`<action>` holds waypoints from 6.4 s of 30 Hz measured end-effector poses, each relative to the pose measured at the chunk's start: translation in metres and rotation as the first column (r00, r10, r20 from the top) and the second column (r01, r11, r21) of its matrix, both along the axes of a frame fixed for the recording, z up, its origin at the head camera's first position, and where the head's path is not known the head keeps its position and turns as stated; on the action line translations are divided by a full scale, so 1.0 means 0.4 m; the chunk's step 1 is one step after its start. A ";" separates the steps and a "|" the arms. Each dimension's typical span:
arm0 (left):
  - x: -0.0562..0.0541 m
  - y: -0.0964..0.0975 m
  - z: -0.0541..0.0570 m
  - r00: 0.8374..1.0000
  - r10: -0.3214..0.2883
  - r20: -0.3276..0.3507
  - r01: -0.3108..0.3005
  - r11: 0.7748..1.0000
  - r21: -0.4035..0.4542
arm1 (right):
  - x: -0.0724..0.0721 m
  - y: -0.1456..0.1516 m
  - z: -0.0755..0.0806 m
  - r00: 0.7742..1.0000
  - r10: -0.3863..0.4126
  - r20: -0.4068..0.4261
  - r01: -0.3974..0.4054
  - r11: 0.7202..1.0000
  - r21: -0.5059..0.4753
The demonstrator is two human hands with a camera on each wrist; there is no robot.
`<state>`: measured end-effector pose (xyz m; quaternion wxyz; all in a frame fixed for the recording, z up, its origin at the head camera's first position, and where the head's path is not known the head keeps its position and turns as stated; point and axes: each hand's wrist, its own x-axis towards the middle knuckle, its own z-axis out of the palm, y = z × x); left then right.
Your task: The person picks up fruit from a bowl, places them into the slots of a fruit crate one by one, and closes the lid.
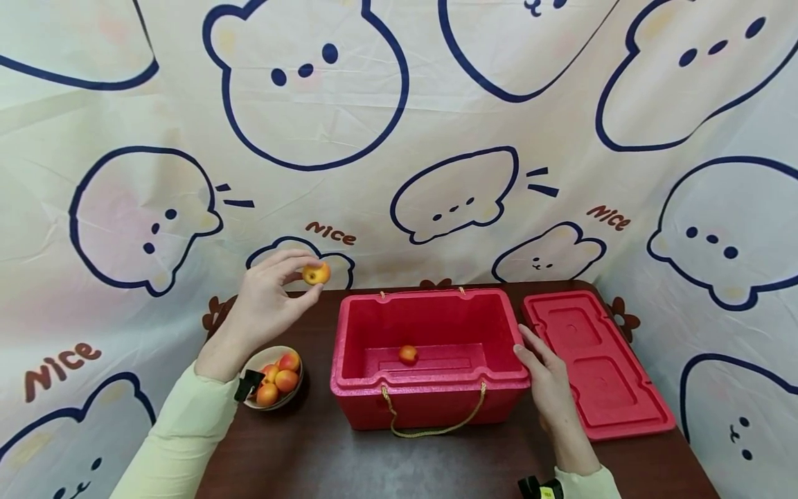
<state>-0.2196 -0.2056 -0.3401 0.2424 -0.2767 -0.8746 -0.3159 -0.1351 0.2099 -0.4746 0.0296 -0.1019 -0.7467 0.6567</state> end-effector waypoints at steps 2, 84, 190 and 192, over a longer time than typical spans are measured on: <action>0.000 0.003 0.002 1.000 -0.006 0.007 0.006 1.000 -0.008 | 0.001 0.000 0.001 1.000 -0.002 0.001 0.002 1.000 0.003; -0.010 0.154 0.021 0.965 -0.206 0.165 0.245 0.930 -0.275 | 0.002 0.001 -0.001 1.000 -0.003 -0.012 0.003 1.000 -0.004; -0.025 0.210 -0.055 0.889 -0.185 0.420 0.388 0.792 -0.473 | 0.002 0.000 -0.007 1.000 -0.014 -0.009 0.015 1.000 0.008; -0.025 0.208 -0.055 0.894 -0.186 0.409 0.382 0.793 -0.474 | 0.002 0.000 -0.007 1.000 -0.012 -0.009 0.012 1.000 0.004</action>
